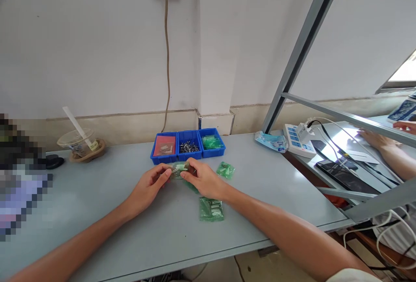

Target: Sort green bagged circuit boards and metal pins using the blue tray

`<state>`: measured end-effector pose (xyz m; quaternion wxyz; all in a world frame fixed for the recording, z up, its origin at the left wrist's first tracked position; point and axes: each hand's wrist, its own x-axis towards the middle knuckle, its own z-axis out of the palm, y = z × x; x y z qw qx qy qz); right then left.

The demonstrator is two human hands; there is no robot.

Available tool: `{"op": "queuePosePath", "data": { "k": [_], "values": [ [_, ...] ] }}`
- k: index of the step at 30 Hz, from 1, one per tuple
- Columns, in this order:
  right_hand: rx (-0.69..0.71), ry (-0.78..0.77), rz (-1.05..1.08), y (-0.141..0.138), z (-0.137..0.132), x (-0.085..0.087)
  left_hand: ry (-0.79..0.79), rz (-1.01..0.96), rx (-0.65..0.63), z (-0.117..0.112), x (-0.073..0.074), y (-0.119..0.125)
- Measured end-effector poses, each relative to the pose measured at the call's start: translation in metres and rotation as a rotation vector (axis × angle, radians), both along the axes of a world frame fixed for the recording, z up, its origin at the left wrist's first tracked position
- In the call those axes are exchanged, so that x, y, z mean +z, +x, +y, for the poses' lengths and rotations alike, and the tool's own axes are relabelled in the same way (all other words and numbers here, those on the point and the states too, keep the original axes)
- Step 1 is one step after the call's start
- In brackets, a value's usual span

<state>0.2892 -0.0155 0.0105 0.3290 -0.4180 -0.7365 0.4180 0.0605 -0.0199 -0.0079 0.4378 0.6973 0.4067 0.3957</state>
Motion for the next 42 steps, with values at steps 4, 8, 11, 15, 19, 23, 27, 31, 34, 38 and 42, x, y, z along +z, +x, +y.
{"op": "queuePosePath", "data": {
  "k": [4, 8, 11, 15, 19, 23, 27, 31, 34, 38, 42],
  "values": [
    [-0.002, -0.028, 0.053, 0.0006, 0.0037, -0.0016, 0.001, -0.01, 0.036, 0.002, -0.0027, -0.0018],
    [-0.018, -0.02, 0.043, 0.0022, 0.004, -0.0011, 0.004, -0.006, 0.048, 0.0031, -0.0048, -0.0032],
    [0.004, -0.029, 0.032, 0.0024, 0.0032, -0.0019, 0.007, -0.01, 0.059, 0.0022, -0.005, -0.0029],
    [-0.006, -0.008, 0.03, 0.0015, 0.0032, -0.0036, 0.024, -0.01, 0.057, 0.0011, -0.0048, -0.0023],
    [0.005, -0.046, 0.066, 0.002, 0.0044, -0.0042, 0.05, 0.019, 0.049, 0.001, -0.0051, -0.0028],
    [0.01, -0.052, 0.126, 0.0023, 0.0038, -0.0028, 0.084, 0.032, 0.076, 0.0012, -0.0054, -0.0028],
    [0.01, -0.028, 0.128, 0.0018, 0.0029, -0.0018, 0.101, 0.037, 0.077, 0.0008, -0.0057, -0.0025],
    [0.009, -0.03, 0.097, 0.0015, 0.0036, -0.0038, 0.094, 0.056, 0.049, 0.0005, -0.007, -0.0032],
    [0.025, -0.023, 0.102, 0.0004, 0.0031, -0.0043, 0.071, 0.085, 0.03, 0.0008, -0.008, -0.0041],
    [0.057, 0.023, 0.124, -0.0014, 0.0004, -0.0022, 0.041, 0.118, 0.009, 0.0015, -0.0078, -0.0038],
    [0.042, 0.029, 0.13, -0.0016, -0.0004, -0.0004, 0.02, 0.061, 0.001, 0.0023, -0.0064, -0.0022]
  ]
}}
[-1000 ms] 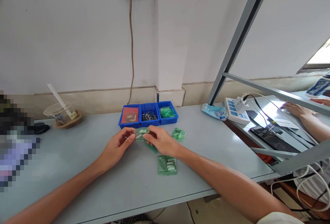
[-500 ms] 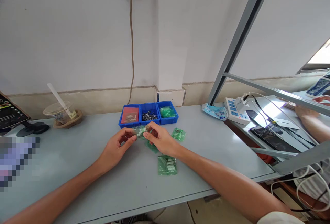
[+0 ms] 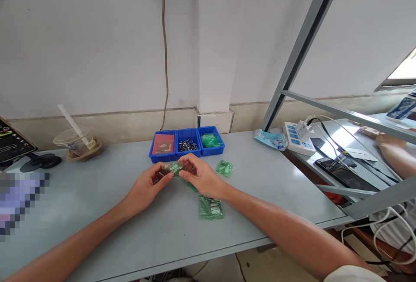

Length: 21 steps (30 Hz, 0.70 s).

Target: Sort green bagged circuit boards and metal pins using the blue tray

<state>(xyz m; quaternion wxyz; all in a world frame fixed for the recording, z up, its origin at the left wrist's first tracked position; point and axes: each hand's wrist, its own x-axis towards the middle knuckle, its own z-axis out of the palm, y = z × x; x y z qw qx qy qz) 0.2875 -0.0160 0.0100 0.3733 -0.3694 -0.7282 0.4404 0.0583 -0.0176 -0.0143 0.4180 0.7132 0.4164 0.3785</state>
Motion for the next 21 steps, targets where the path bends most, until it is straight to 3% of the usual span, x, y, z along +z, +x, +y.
{"op": "queuePosePath", "data": {
  "k": [11, 16, 21],
  "values": [
    [-0.06, 0.058, 0.028, 0.0009, 0.0017, -0.0075, -0.004, -0.039, -0.014, -0.0039, 0.0006, 0.0004],
    [-0.044, 0.127, -0.005, 0.0005, -0.0038, -0.0038, 0.041, 0.054, 0.001, -0.006, 0.0015, 0.0016],
    [-0.031, 0.137, -0.022, -0.0003, -0.0066, -0.0004, 0.036, 0.005, -0.042, -0.0062, 0.0029, 0.0028]
  ]
}}
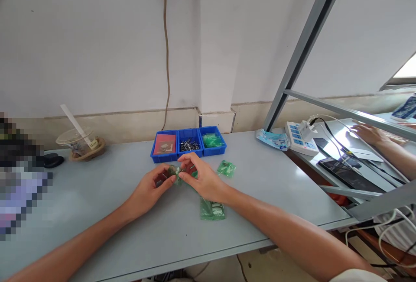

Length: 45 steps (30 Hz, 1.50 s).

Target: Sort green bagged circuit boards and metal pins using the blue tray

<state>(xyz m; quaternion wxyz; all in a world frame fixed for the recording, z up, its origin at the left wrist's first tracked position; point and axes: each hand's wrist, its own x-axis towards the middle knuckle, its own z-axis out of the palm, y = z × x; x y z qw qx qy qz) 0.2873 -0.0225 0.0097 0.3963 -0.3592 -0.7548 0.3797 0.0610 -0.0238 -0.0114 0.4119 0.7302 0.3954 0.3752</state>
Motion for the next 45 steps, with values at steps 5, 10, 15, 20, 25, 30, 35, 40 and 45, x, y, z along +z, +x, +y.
{"op": "queuePosePath", "data": {
  "k": [5, 10, 15, 20, 25, 30, 35, 40, 45],
  "values": [
    [0.009, -0.027, -0.168, 0.0003, 0.0021, 0.0008, -0.04, -0.108, 0.005, -0.0006, 0.0023, 0.0023],
    [-0.011, 0.018, -0.226, 0.0, 0.0022, 0.0, -0.07, -0.06, -0.005, -0.0006, 0.004, 0.0028],
    [0.039, -0.068, -0.17, -0.0002, 0.0012, -0.0009, -0.048, -0.074, 0.016, 0.0009, 0.0048, 0.0018],
    [0.012, -0.099, -0.02, -0.0007, 0.0036, -0.0028, -0.06, -0.087, 0.02, 0.0033, 0.001, 0.0006],
    [-0.017, -0.138, 0.113, 0.001, 0.0063, -0.0015, 0.029, -0.061, 0.102, 0.0004, -0.0043, -0.0006],
    [0.061, -0.186, 0.075, 0.002, 0.0051, 0.0009, 0.208, 0.054, 0.135, 0.0025, -0.0028, -0.0028],
    [0.034, -0.184, 0.094, 0.0019, 0.0051, -0.0013, 0.15, 0.015, 0.171, 0.0058, 0.0024, -0.002],
    [-0.032, -0.083, 0.063, 0.0013, 0.0026, 0.0016, 0.084, -0.023, 0.134, 0.0027, 0.0039, 0.0012],
    [-0.021, -0.075, 0.09, 0.0007, 0.0022, 0.0041, 0.101, -0.042, 0.104, 0.0011, 0.0051, 0.0013]
  ]
}}
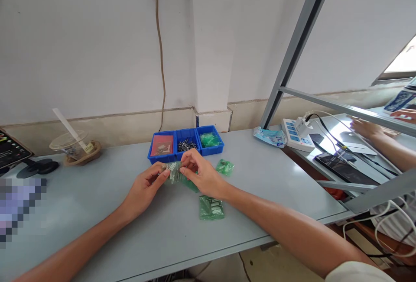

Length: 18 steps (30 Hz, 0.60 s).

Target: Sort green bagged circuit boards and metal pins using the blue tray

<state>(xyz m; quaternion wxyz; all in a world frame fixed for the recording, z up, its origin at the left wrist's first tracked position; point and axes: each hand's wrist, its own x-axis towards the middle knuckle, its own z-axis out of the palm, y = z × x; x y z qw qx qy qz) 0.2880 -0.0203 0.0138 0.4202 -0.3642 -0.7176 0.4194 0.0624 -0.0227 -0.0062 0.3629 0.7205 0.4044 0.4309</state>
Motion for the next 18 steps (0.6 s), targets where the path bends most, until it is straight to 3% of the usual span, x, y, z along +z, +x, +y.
{"op": "queuePosePath", "data": {
  "k": [12, 18],
  "values": [
    [0.008, 0.018, -0.118, 0.0061, 0.0076, -0.0051, 0.076, 0.051, -0.011, -0.0015, 0.0065, -0.0048],
    [-0.038, 0.071, -0.117, 0.0064, 0.0081, -0.0065, 0.022, 0.071, -0.023, -0.0012, 0.0, -0.0077]
  ]
}}
